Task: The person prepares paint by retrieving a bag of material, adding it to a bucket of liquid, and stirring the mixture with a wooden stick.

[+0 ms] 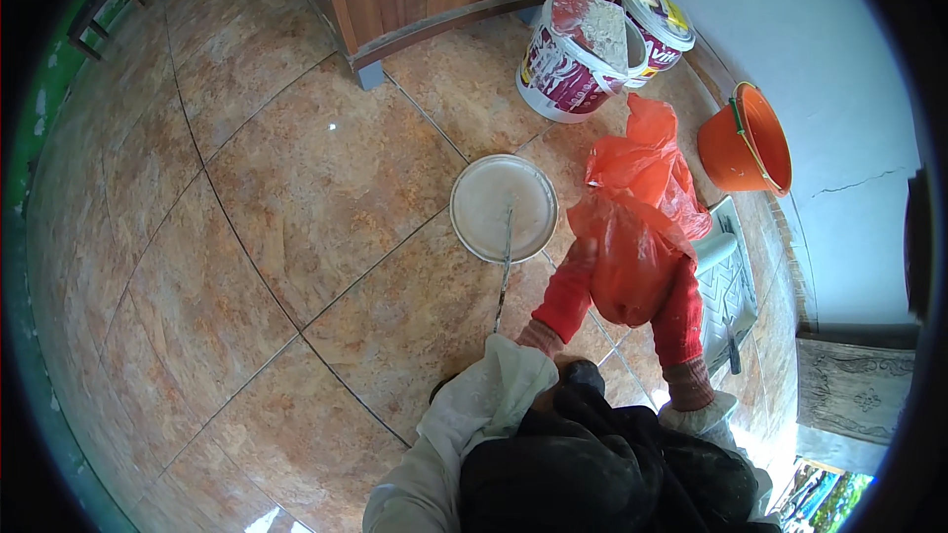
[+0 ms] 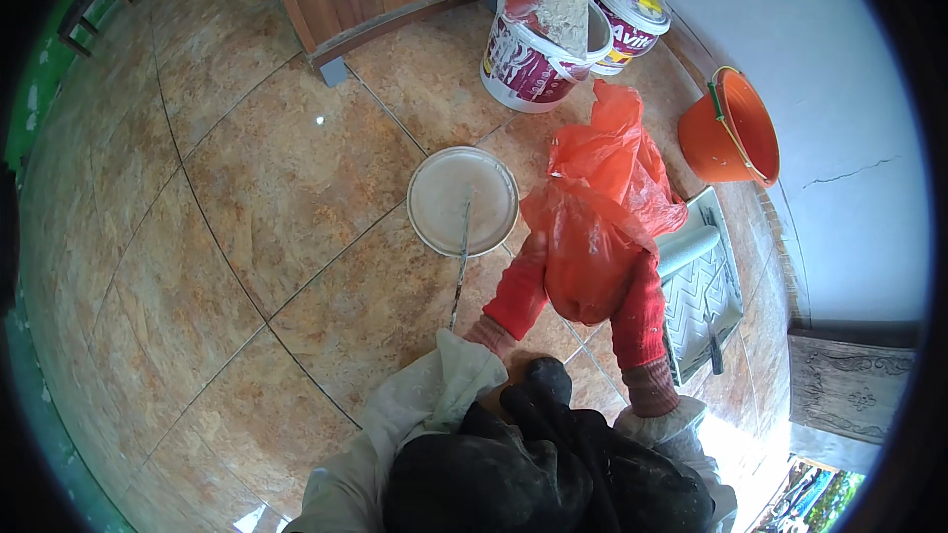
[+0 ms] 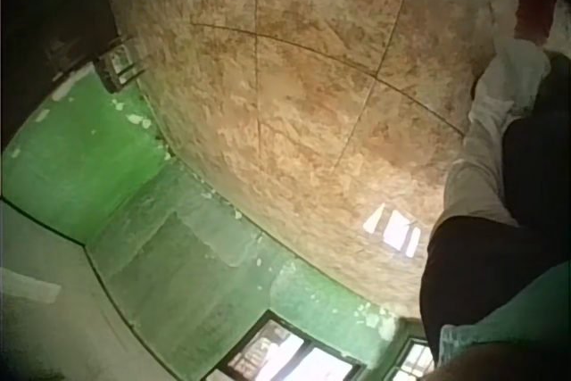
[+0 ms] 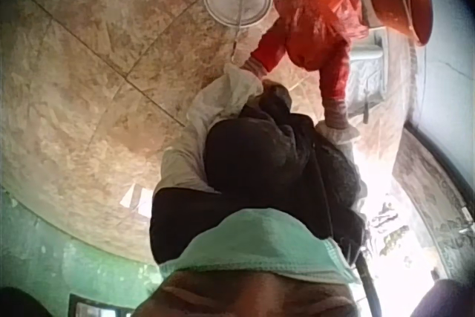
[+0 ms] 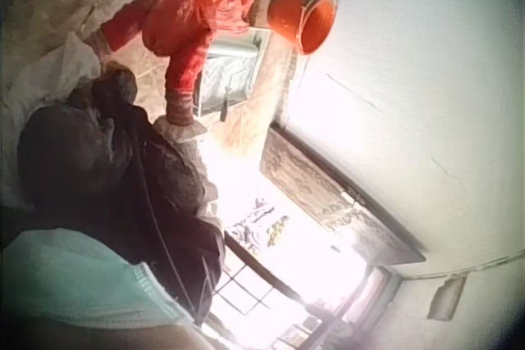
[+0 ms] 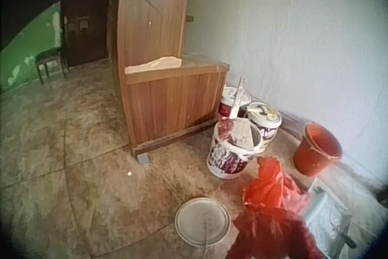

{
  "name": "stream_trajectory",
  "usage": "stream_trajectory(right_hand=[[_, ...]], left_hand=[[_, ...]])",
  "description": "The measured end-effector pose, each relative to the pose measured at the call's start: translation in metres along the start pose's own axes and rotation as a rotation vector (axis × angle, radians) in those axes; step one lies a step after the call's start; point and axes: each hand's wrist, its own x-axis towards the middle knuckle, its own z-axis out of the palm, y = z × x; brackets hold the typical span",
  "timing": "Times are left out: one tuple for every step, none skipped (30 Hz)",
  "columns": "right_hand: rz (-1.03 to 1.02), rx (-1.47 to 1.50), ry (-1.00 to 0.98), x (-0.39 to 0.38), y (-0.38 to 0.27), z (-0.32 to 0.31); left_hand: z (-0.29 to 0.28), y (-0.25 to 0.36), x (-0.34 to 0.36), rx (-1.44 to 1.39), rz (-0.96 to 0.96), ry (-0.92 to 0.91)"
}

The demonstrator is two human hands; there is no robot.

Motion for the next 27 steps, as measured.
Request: stream_trajectory(right_hand=[[-0.045, -0.107, -0.005, -0.001, 0.002, 0.001], [-0.068, -0.160, -0.012, -0.001, 0.004, 0.003], [-0.088, -0.216, -0.009, -0.002, 0.007, 0.002], [-0.141, -0.277, -0.008, -0.003, 0.013, 0.001], [-0.166, -0.309, -0.007, -0.004, 0.018, 0.002], [-0.194, -0.349, 0.002, -0.006, 0.018, 0.000], [-0.280, -0.474, 0.025, -0.008, 0.022, 0.003], [-0.366, -0.600, 0.049, -0.009, 0.024, 0.006], [-0.364, -0.601, 0.049, -0.009, 0.023, 0.008], [-0.319, -0.580, 0.023, -0.009, 0.019, 0.012], [-0.273, -0.559, -0.002, -0.009, 0.014, 0.015], [-0.275, -0.558, -0.005, -0.009, 0.008, 0.019], [-0.166, -0.310, -0.081, -0.008, -0.001, 0.021], [-0.113, -0.186, -0.122, -0.005, -0.010, 0.019], [-0.052, -0.047, -0.156, -0.001, -0.017, 0.021], [0.142, 0.253, -0.188, 0.005, -0.025, 0.020], [0.332, 0.552, -0.197, 0.009, -0.034, 0.013], [0.331, 0.570, -0.183, 0.012, -0.037, 0.004], [0.334, 0.504, -0.227, 0.017, -0.038, -0.006], [0.336, 0.439, -0.272, 0.023, -0.038, -0.016], [0.337, 0.466, -0.277, 0.030, -0.036, -0.024], [0.316, 0.406, -0.286, 0.038, -0.033, -0.034], [0.296, 0.346, -0.296, 0.046, -0.029, -0.043], [0.320, 0.360, -0.166, 0.054, -0.024, -0.059], [0.318, 0.369, -0.130, 0.060, -0.026, -0.077], [0.187, 0.262, -0.135, 0.069, -0.025, -0.075], [0.054, 0.155, -0.133, 0.077, -0.024, -0.073]], left_hand=[[-0.001, 0.001, -0.001, 0.364, 0.145, -0.037], [-0.003, 0.003, -0.003, 0.723, 0.304, -0.019], [0.001, 0.011, -0.003, 0.066, 0.093, 0.048], [0.005, 0.021, -0.003, -0.589, -0.124, 0.114], [0.007, 0.028, -0.002, -0.591, -0.128, 0.113], [0.011, 0.033, -0.002, -0.646, -0.120, 0.108], [0.009, 0.037, -0.003, -0.692, -0.105, 0.116], [0.007, 0.040, -0.004, -0.692, -0.105, 0.117], [0.006, 0.043, -0.005, -0.631, -0.172, 0.086], [0.002, 0.044, -0.006, -0.568, -0.233, 0.060], [0.000, 0.040, -0.007, -0.567, -0.230, 0.063], [0.000, 0.035, -0.010, -0.573, -0.210, 0.064], [0.003, 0.032, -0.011, -0.581, -0.192, 0.064], [0.005, 0.029, -0.010, -0.582, -0.191, 0.066], [0.005, 0.030, -0.010, -0.571, -0.216, 0.051], [0.006, 0.031, -0.009, -0.560, -0.242, 0.037], [0.013, 0.033, -0.006, -0.544, -0.256, 0.028], [0.021, 0.035, -0.003, -0.491, -0.240, 0.045], [0.025, 0.038, 0.001, -0.429, -0.217, 0.072], [0.026, 0.040, 0.007, -0.404, -0.220, 0.077], [0.025, 0.043, 0.014, -0.205, -0.167, 0.081], [0.034, 0.049, 0.021, -0.096, -0.147, 0.076], [0.042, 0.055, 0.028, 0.013, -0.125, 0.075], [0.070, 0.065, 0.038, -0.031, -0.247, 0.106], [0.096, 0.074, 0.047, -0.073, -0.369, 0.139], [0.102, 0.083, 0.048, -0.045, -0.368, 0.165], [0.107, 0.093, 0.049, 0.095, -0.354, 0.175]])
